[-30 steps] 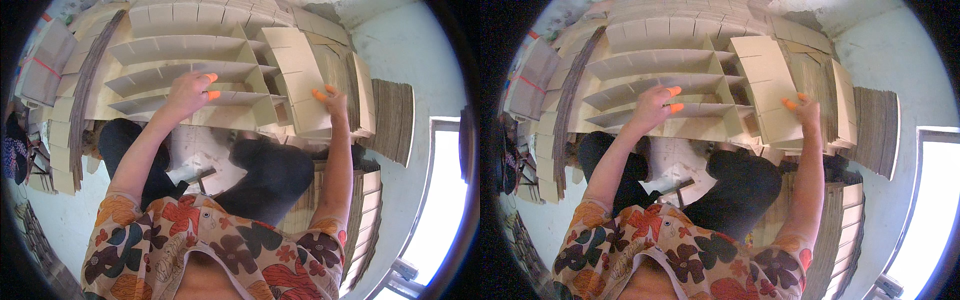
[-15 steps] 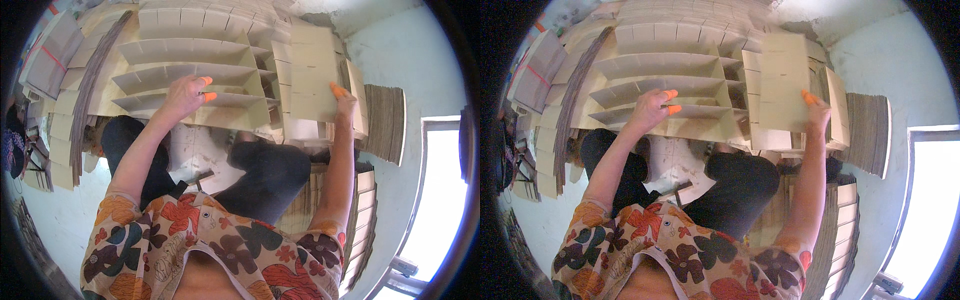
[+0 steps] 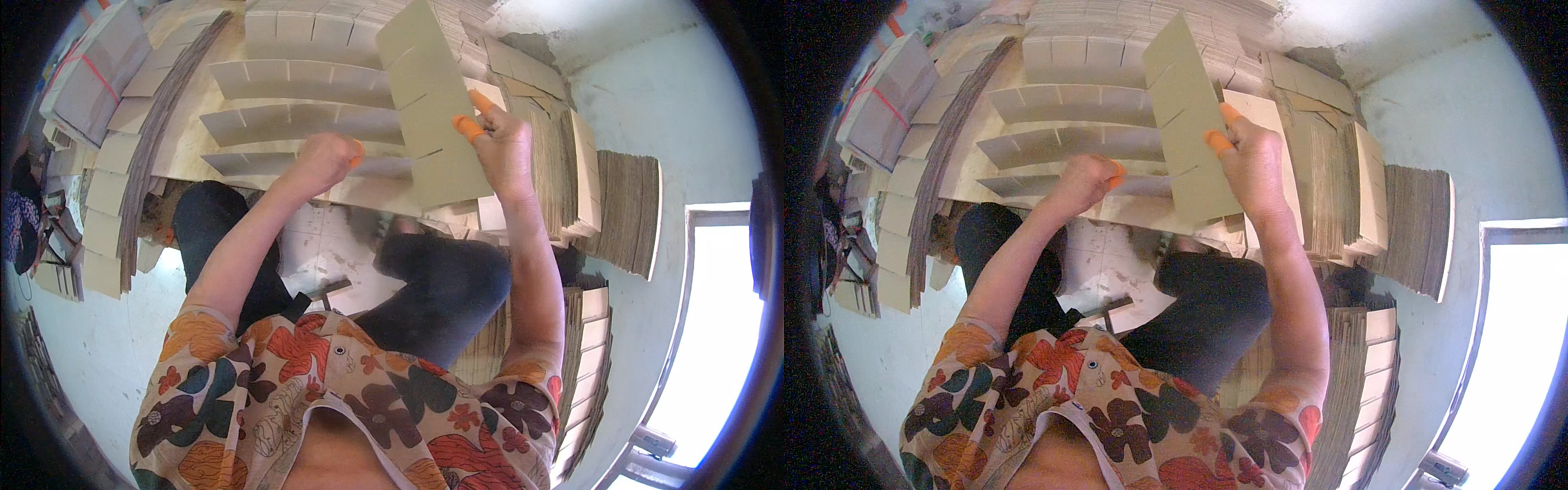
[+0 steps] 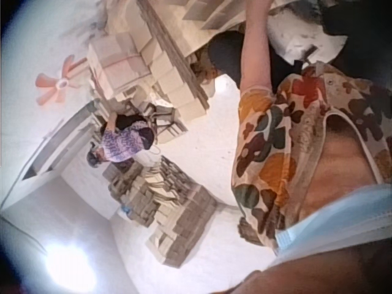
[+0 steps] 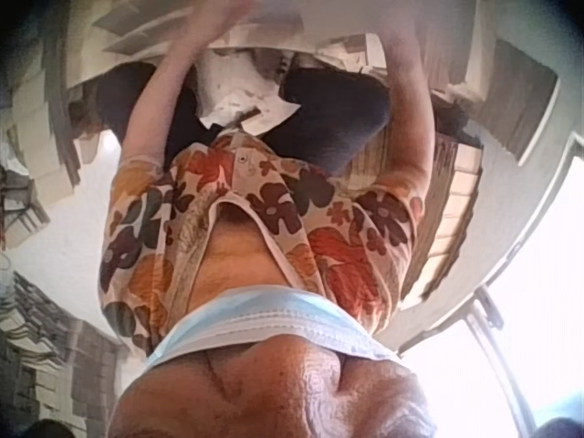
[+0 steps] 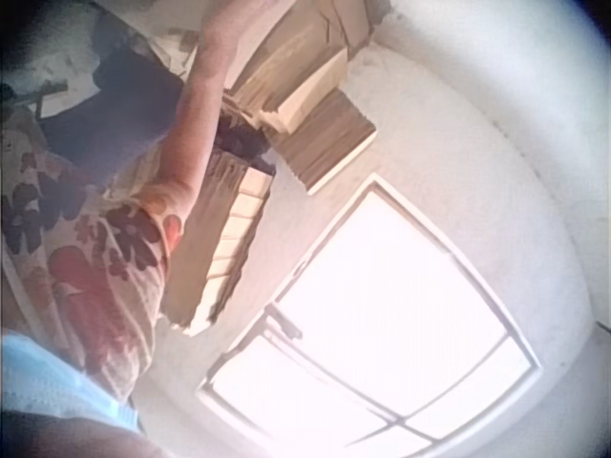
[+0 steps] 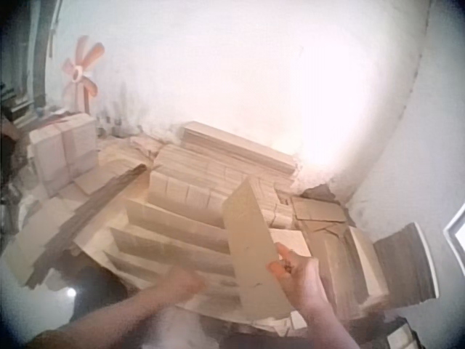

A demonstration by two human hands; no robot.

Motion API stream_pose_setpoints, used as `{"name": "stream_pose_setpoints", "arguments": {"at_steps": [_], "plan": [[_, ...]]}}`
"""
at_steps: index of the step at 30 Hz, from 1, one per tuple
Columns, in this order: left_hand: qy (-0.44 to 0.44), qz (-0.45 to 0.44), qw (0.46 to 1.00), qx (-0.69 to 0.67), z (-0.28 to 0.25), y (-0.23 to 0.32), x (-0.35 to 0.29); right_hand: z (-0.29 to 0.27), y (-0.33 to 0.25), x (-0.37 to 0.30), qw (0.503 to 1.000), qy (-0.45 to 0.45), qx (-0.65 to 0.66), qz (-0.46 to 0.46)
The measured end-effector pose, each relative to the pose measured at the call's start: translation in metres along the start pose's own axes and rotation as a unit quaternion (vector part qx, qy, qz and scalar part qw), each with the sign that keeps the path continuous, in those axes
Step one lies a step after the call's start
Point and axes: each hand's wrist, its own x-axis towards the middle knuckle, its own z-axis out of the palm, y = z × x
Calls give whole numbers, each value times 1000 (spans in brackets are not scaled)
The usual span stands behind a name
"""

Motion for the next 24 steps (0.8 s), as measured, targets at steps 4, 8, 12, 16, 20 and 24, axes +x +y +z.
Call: {"name": "stream_pose_setpoints", "arguments": {"at_steps": [4, 8, 12, 16, 20, 24], "plan": [[-9, 6, 1000, 0, 2, 8, 3, 9, 5, 5, 1000, -14, -14, -19], [0, -6, 1000, -8, 4, 15, 8, 8, 9, 15, 998, -35, 45, -15], [-8, -4, 1000, -17, 7, 19, 13, 9, -2, 23, 998, -64, -15, 6], [2, -1, 1000, -16, 16, 15, 15, 14, 8, 24, 999, -29, -12, -31], [11, 7, 1000, -28, 15, 12, 14, 14, 5, 18, 999, -34, 1, 9], [8, 3, 1000, -25, 12, 13, 13, 14, 4, 22, 998, -58, -2, 8]]}}
